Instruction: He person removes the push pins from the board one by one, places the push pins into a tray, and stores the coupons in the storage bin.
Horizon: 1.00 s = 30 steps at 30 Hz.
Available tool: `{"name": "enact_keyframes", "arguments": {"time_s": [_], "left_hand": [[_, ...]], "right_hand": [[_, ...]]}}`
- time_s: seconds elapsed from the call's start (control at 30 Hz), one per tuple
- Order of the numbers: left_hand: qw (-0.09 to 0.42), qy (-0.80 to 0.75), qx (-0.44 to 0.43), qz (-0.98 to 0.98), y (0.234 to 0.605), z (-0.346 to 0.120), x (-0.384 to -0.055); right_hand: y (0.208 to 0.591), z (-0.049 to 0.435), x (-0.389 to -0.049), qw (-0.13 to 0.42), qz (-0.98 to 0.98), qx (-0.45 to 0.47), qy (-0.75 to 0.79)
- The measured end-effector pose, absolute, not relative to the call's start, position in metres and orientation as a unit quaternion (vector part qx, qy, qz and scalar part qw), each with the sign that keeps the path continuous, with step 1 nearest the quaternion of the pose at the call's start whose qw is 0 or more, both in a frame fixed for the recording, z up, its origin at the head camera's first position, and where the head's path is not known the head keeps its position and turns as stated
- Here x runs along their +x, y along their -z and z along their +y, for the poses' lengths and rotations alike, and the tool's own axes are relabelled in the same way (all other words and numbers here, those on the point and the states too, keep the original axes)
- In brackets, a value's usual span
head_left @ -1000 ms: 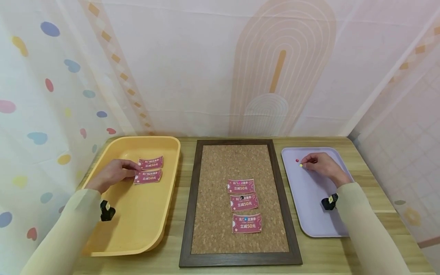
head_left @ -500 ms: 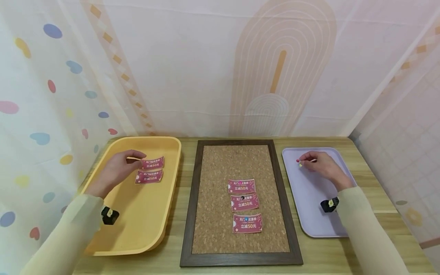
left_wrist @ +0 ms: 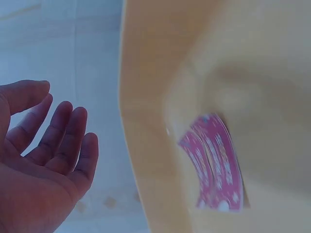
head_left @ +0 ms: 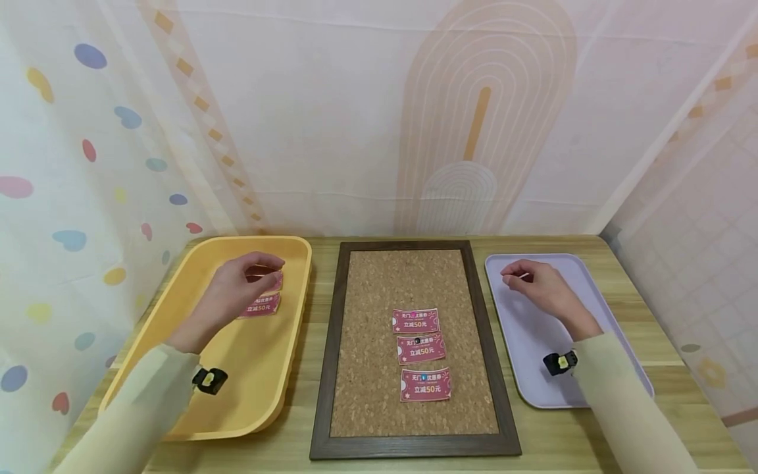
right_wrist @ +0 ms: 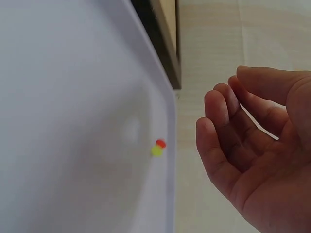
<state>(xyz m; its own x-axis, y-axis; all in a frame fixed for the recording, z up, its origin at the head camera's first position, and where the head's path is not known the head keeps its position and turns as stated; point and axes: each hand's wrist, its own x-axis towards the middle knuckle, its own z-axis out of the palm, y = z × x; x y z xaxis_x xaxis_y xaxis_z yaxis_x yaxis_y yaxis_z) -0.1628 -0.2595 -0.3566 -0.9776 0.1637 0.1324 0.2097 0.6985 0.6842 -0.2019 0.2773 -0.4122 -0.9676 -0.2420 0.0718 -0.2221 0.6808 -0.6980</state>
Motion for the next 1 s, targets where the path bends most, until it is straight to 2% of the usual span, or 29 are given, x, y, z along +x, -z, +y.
{"name": "enact_keyframes", "arguments": {"time_s": [0.1,0.33,0.53,0.7,1.0], "left_hand": [[0.034,0.391,-0.111,-0.913,0.355,-0.248,-0.160],[0.000,0.433,-0.107,-0.895,0.353,-0.224,-0.156],[0.017,0.417,-0.141,-0.898,0.354,-0.206,-0.154],[0.003,0.431,-0.153,-0.889,0.358,-0.192,-0.152],[-0.018,0.464,-0.153,-0.873,0.363,-0.166,-0.149]], "right_hand": [[0.409,0.271,-0.199,0.004,0.916,-0.135,0.378],[0.403,0.258,-0.192,-0.006,0.912,-0.154,0.380],[0.398,0.247,-0.187,-0.010,0.908,-0.165,0.384],[0.396,0.240,-0.184,-0.015,0.905,-0.175,0.386],[0.394,0.225,-0.179,-0.004,0.901,-0.187,0.391]]}}
